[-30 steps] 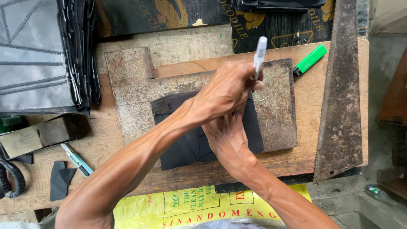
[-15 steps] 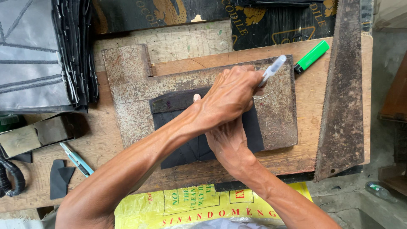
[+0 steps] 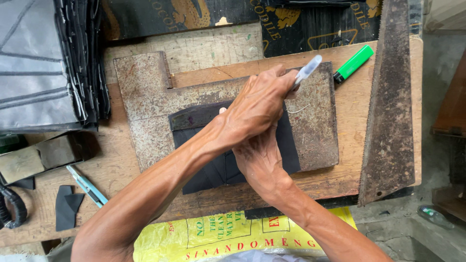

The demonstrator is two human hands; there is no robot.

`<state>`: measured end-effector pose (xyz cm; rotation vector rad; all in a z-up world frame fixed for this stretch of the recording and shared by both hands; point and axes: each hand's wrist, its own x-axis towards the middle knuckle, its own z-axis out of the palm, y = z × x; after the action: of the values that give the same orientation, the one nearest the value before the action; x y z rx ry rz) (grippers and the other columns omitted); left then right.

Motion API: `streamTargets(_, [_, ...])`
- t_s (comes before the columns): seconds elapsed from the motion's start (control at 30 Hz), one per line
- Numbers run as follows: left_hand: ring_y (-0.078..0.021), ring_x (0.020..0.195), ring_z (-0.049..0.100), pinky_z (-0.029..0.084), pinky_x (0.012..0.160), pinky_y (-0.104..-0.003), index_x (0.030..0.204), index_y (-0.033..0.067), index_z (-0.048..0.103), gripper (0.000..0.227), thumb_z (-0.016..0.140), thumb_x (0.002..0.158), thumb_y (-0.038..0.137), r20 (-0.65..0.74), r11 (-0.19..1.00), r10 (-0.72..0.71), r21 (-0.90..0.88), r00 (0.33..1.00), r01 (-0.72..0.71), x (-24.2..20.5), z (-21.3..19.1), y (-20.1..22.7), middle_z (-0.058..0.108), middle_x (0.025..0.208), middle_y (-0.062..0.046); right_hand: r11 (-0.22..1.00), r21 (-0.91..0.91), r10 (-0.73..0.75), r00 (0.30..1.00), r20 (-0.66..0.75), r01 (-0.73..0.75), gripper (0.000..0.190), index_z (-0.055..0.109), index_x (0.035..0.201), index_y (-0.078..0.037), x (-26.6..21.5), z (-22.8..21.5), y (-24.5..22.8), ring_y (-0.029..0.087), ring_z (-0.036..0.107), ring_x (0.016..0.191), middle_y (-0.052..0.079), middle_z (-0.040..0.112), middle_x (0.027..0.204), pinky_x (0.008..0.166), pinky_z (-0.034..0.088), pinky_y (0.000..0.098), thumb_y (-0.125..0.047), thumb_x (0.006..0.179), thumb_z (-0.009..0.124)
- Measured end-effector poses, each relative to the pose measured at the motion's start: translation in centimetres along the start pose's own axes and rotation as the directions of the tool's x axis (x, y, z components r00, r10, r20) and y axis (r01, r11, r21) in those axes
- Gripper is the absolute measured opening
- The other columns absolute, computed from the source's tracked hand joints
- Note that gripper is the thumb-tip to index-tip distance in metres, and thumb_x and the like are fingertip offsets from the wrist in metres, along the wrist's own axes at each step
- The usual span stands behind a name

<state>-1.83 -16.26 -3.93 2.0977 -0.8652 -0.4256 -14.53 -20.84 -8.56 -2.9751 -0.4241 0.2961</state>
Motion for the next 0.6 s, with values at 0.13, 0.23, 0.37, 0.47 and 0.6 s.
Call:
streamTargets(0.13, [-0.0452,0.083,0.063,0.047,0.069,-0.055,0.104,0.0031,0.054,0.008,0.055,0.096,0.004,0.023,0.999,-0.020,-0.029,1.000,0.021,0.3,-0.6,-0.1,0.059,0.094,-0.022,1.000,-0.006,-0.005,1.000,-0.025,0.005,0.063,0.037,0.153,-0.008,0.1,0.0,-0.1,0.042,0.037,0.141,0.020,0.044,0.151,0.112,0.022,0.0746,-0.025,0.095,0.054])
streamTargets(0.23, [-0.0449,0.084,0.063,0.048,0.070,-0.054,0.106,0.0030,0.054,0.010,0.054,0.096,0.003,0.030,0.999,-0.001,-0.049,1.000,0.002,0.2,-0.4,-0.4,0.059,0.098,-0.022,0.999,0.025,-0.018,0.997,-0.070,0.020,0.065,0.036,0.155,-0.012,-0.2,-0.2,-0.1,0.041,0.035,0.143,0.019,0.042,0.153,0.112,0.021,0.0743,-0.025,0.094,0.055])
streamTargets(0.37, [-0.0442,0.086,0.063,0.049,0.070,-0.054,0.109,0.0060,0.061,0.019,0.055,0.091,0.002,0.020,0.998,0.058,-0.007,0.998,-0.058,0.1,0.1,-0.6,0.062,0.099,-0.019,0.991,-0.119,-0.047,0.995,0.083,0.057,0.069,0.033,0.157,-0.013,0.0,-0.5,-0.3,0.044,0.032,0.143,0.019,0.038,0.157,0.109,0.021,0.0725,-0.023,0.093,0.055])
streamTargets(0.47, [-0.0422,0.088,0.064,0.049,0.071,-0.052,0.100,0.0054,0.063,0.009,0.062,0.091,0.008,0.036,0.996,0.053,0.065,0.998,-0.056,-0.3,-0.7,-0.9,0.065,0.097,-0.017,0.997,-0.078,0.002,1.000,0.015,0.000,0.067,0.037,0.157,-0.010,0.7,-1.0,-0.5,0.044,0.030,0.148,0.020,0.037,0.158,0.115,0.021,0.0734,-0.025,0.095,0.056])
streamTargets(0.6, [-0.0333,0.077,0.066,0.051,0.073,-0.049,0.088,0.0055,0.065,0.005,0.066,0.092,0.009,-0.037,0.986,0.024,0.168,0.999,-0.018,-3.0,-3.2,-2.0,0.066,0.081,-0.013,0.992,-0.092,-0.083,0.997,0.008,0.083,0.065,0.048,0.147,-0.023,0.2,-2.2,-0.3,0.055,0.032,0.138,0.020,0.033,0.153,0.106,0.024,0.0793,-0.017,0.083,0.061])
